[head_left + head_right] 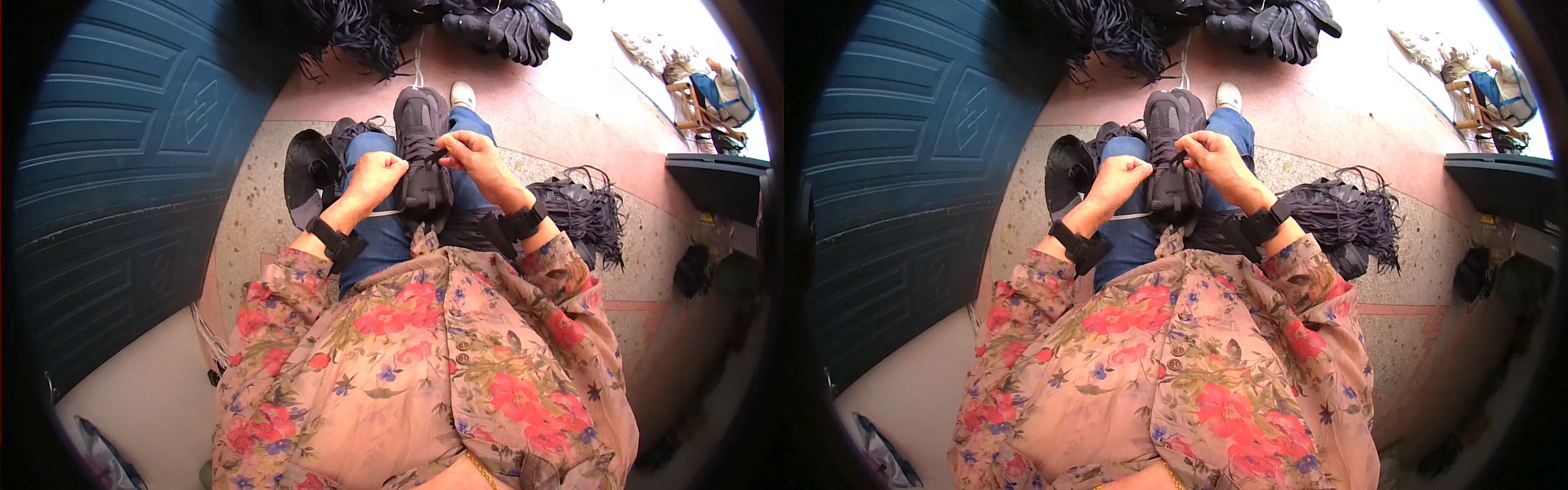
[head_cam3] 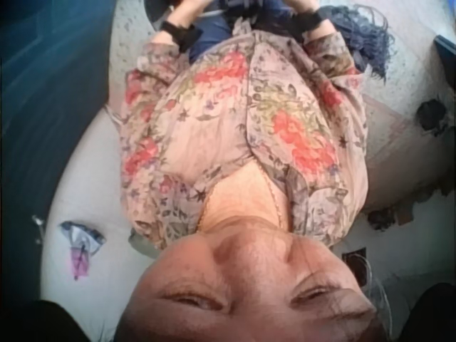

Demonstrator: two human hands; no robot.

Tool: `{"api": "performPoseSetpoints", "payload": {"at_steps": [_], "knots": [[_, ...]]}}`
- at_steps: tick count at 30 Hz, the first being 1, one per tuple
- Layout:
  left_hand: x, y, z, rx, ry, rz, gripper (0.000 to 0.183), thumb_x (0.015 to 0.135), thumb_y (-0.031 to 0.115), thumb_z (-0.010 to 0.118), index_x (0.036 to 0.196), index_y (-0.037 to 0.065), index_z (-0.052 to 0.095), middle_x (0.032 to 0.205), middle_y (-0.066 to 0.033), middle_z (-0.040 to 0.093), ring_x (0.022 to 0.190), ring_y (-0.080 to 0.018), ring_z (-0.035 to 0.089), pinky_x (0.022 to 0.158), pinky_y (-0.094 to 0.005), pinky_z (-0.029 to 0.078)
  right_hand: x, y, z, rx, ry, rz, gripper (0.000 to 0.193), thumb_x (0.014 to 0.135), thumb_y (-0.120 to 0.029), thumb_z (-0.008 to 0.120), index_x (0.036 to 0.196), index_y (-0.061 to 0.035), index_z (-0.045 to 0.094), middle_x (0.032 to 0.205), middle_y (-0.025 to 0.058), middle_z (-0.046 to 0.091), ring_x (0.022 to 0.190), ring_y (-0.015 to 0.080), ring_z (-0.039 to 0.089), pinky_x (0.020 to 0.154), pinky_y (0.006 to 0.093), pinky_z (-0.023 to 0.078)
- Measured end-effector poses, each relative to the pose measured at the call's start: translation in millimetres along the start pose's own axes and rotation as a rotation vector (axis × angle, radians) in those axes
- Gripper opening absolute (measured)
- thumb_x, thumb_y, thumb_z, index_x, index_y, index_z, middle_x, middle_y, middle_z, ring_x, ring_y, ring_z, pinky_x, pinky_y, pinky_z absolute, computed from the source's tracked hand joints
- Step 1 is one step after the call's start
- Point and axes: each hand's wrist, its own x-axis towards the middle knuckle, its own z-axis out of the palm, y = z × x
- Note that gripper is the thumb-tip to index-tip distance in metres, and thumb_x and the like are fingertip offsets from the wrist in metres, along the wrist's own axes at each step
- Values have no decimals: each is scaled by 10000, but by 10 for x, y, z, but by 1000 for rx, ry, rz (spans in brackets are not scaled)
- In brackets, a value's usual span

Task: The recorder is lacing black sneakers by hand, threading long black laces through eyelets and pulling them tight.

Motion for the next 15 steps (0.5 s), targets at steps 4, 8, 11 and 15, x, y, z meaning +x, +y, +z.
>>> {"api": "performPoseSetpoints", "payload": {"at_steps": [4,8,11,15], "knots": [[65,-73,44,68,37,28,180,799,152,568,718,-7,591,663,53,532,611,-34,445,548,-201,384,-24,-34,46,-15,-33,-10,231,888,-217,502,966,-20,594,811,-15,570,655,41,490,617,176,424],[65,-21,131,148,89,25,173,788,139,554,707,-11,582,637,47,517,595,-35,440,515,-213,378,13,20,55,10,-79,3,245,891,-241,502,978,-27,583,883,-4,584,742,54,548,644,167,422],[102,-20,182,137,119,69,165,778,129,544,695,-10,573,621,39,511,588,-37,439,502,-222,376,15,-31,96,-88,-131,-63,251,890,-237,503,963,-13,590,823,-15,570,715,42,516,602,170,399],[119,17,158,111,29,89,148,771,115,533,705,-11,577,614,29,519,581,-44,448,510,-225,382,7,-159,127,-316,-208,-150,267,886,-234,504,925,11,602,718,-23,523,664,45,459,571,189,376]]}}
